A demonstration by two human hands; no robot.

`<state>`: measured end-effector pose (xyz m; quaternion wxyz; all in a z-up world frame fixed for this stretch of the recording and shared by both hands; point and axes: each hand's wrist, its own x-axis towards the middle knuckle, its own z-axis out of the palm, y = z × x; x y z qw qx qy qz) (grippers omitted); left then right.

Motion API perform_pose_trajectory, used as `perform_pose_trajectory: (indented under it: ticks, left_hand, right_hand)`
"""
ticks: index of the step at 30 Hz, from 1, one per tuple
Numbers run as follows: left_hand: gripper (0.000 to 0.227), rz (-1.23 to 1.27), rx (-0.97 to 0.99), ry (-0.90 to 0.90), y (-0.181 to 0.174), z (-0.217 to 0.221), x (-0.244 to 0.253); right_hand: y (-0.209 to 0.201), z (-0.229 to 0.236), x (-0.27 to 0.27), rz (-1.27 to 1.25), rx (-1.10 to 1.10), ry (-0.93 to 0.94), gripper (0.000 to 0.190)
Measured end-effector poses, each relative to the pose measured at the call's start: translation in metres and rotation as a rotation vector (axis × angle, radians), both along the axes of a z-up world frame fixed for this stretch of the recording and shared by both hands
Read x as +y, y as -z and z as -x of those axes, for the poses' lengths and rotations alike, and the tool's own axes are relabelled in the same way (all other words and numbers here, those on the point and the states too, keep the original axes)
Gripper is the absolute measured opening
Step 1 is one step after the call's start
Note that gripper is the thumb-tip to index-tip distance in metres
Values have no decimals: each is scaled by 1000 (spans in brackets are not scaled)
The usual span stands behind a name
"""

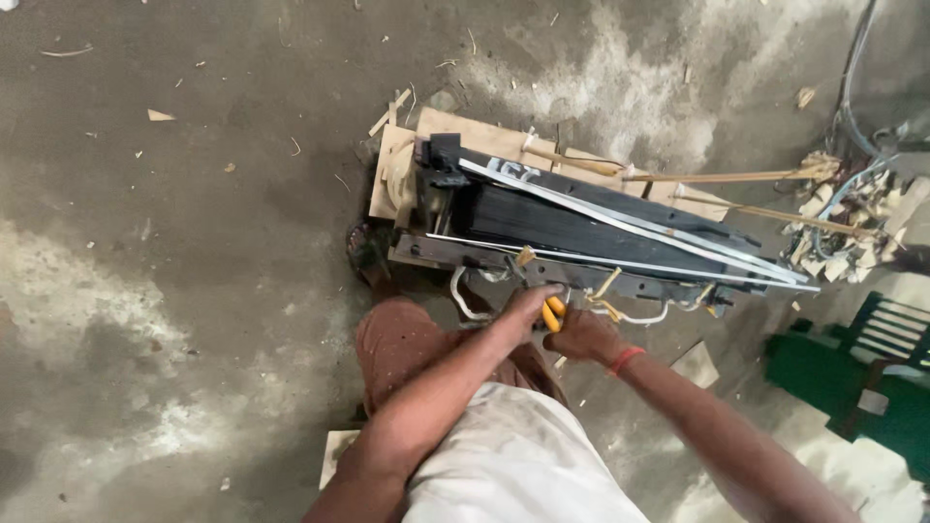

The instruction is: The person uses yellow-handled pliers to cut white cords attached to a long black metal frame. The person repeatedly positions the pliers and snips the cords along the length of the frame.

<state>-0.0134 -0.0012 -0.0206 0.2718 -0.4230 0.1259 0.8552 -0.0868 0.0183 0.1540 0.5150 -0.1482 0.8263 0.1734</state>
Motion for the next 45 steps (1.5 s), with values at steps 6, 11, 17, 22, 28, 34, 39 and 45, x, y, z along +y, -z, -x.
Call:
perform_pose_trajectory:
  ticks: [6,11,17,22,28,34,39,45]
  left_hand:
    - [59,296,-15,145,-38,5,-16]
    - [63,630,238,698,-98,1,-66]
    - [18,1631,349,341,-128,2,-142]
    - [20,1669,580,544,-101,32,-155]
    - [20,1482,626,725,-64,48,-159]
    - [23,1435,617,826,-59,48,-163]
    - [20,1438,518,851,-70,49,-159]
    - [22,1475,492,850,-76,47,-154]
  right_hand:
    - [24,17,54,504,138,-279,67]
    - [37,50,68,571,72,-240,52]
    - [36,75,79,482,-76,-299,42]
    - [25,76,104,625,61,-260,51]
    - [24,83,114,728,104,-223,53]
    - [22,89,103,722,106,-296,52]
    - [8,90,90,622,72,-332,51]
    - [9,99,75,495,126,-442,48]
